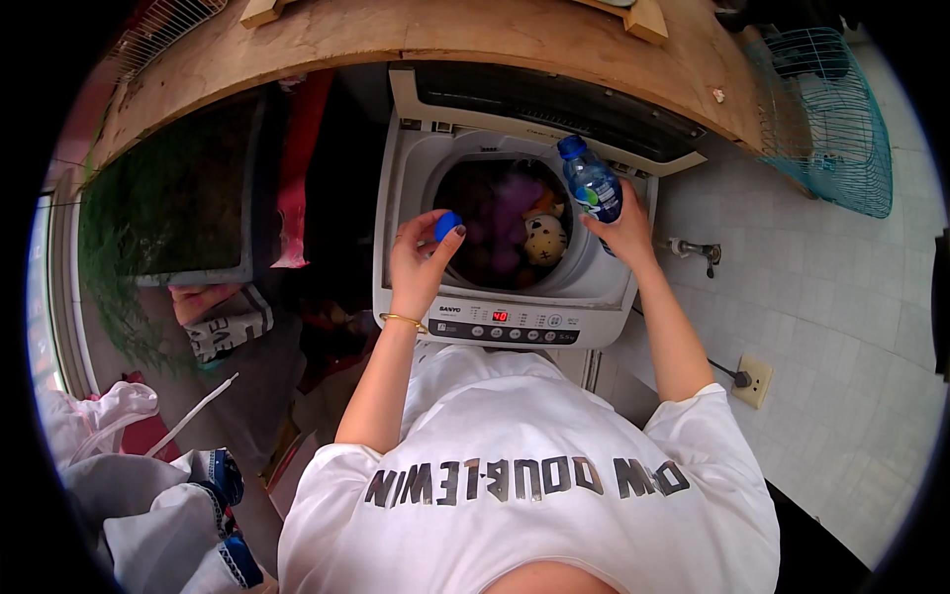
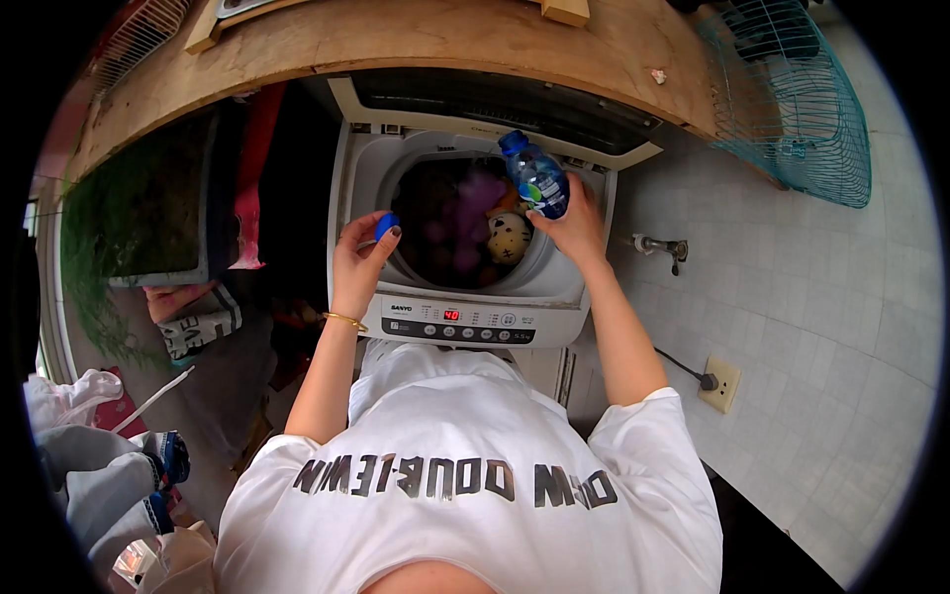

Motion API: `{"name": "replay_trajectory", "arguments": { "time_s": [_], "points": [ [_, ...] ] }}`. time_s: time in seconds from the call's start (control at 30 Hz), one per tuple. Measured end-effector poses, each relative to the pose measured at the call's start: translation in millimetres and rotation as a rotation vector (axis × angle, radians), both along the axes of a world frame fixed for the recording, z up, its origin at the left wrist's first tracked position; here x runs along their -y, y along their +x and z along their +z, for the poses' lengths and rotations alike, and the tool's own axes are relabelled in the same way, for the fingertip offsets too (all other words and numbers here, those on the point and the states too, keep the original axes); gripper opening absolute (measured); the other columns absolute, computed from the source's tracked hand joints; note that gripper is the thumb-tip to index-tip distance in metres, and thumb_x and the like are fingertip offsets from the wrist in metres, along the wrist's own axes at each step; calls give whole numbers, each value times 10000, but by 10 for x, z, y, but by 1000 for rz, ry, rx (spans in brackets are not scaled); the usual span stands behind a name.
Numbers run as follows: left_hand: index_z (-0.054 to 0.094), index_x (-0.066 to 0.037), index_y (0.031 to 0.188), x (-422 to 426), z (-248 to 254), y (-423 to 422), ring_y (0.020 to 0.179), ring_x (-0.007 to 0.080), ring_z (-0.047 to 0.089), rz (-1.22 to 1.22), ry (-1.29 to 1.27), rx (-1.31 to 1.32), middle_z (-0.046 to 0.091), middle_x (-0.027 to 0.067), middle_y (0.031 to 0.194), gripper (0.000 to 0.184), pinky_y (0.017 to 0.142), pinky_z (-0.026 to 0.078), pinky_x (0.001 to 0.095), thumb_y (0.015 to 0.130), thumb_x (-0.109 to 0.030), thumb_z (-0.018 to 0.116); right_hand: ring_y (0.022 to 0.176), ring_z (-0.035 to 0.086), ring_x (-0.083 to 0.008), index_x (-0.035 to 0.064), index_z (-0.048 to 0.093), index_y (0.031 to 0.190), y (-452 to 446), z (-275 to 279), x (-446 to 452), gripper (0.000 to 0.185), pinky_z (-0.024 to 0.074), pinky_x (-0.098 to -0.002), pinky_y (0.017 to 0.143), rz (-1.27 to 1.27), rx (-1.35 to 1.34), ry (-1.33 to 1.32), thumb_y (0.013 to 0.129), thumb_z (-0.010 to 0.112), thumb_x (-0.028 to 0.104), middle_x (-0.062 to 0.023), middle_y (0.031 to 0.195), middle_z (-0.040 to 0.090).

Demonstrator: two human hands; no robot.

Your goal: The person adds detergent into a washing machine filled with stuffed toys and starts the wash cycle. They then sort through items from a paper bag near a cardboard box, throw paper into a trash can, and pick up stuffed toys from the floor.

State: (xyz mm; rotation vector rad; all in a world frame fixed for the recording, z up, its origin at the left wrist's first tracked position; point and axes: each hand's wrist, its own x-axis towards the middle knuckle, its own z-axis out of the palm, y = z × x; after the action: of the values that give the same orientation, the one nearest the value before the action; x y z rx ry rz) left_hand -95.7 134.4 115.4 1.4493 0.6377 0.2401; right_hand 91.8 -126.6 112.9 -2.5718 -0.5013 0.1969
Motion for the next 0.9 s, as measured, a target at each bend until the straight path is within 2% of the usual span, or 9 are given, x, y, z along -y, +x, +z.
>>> {"name": "replay_trajectory", "arguments": {
  "time_s": [0.07, 0.13, 0.17, 0.23, 0.33, 0.43, 0.57, 0.77, 0.9],
  "points": [
    [598, -16, 1126, 9, 33, 21, 981, 155, 576, -17, 2, 16, 557, 77, 1077, 391, 835, 479, 273, 823, -237, 709, 1048, 563, -337, 80, 426, 1219, -30, -30, -7, 743, 462, -422, 854, -12, -53, 146, 632, 800, 339, -169, 1117, 570],
    [563, -11, 1194, 20, 97, 55, 1036, 142, 560, -53, 12, 31, 605, 83, 1100, 416, 860, 445, 248, 861, -235, 671, 1047, 574, -285, 59, 411, 1252, -89, 52, -59, 784, 452, -383, 881, -37, -126, 232, 643, 811, 346, -157, 1131, 575],
    [561, -17, 1201, 24, 98, 75, 1031, 144, 561, -57, -13, 44, 584, 80, 1115, 416, 873, 450, 264, 862, -233, 667, 1046, 579, -259, 49, 403, 1269, -119, 107, -91, 804, 447, -364, 894, -50, -161, 275, 648, 817, 349, -151, 1137, 578],
    [556, -27, 1216, 39, 90, 120, 1020, 149, 561, -67, -65, 71, 541, 75, 1143, 418, 897, 459, 296, 865, -229, 660, 1052, 579, -263, 38, 398, 1269, -173, 208, -147, 814, 444, -366, 901, -69, -184, 317, 649, 818, 357, -155, 1140, 579],
    [500, -26, 1278, 98, 118, 181, 1035, 126, 546, -76, -235, 130, 557, 62, 1157, 436, 939, 425, 280, 901, -211, 615, 1024, 594, -289, 48, 405, 1233, -227, 272, -205, 780, 461, -382, 869, -80, -154, 352, 648, 815, 360, -161, 1109, 594],
    [455, -10, 1312, 152, 180, 217, 1128, 152, 527, -126, -338, 130, 523, 80, 1246, 461, 1022, 387, 283, 924, -219, 589, 1007, 601, -297, 52, 409, 1215, -262, 282, -231, 765, 471, -386, 851, -63, -143, 390, 643, 818, 352, -161, 1094, 602],
    [454, -3, 1310, 242, 204, 257, 1133, 152, 523, -165, -365, 141, 525, 81, 1240, 464, 1020, 389, 282, 925, -224, 588, 1006, 601, -291, 48, 408, 1214, -289, 152, -217, 769, 471, -382, 852, -19, -139, 440, 634, 827, 331, -157, 1096, 601],
    [453, 11, 1304, 314, 193, 263, 1139, 163, 519, -182, -399, 152, 526, 81, 1236, 466, 1020, 395, 295, 927, -229, 584, 1028, 579, -262, 54, 415, 1228, -363, -44, -130, 774, 448, -370, 880, 3, -232, 311, 646, 826, 357, -137, 1097, 593],
    [458, 18, 1293, 316, 251, 279, 1130, 169, 523, -170, -415, 122, 532, 79, 1219, 473, 1006, 410, 303, 924, -247, 588, 1024, 586, -282, 48, 417, 1230, -477, 176, -151, 772, 452, -377, 877, -6, -182, 439, 636, 828, 320, -155, 1100, 594]
  ]
}}
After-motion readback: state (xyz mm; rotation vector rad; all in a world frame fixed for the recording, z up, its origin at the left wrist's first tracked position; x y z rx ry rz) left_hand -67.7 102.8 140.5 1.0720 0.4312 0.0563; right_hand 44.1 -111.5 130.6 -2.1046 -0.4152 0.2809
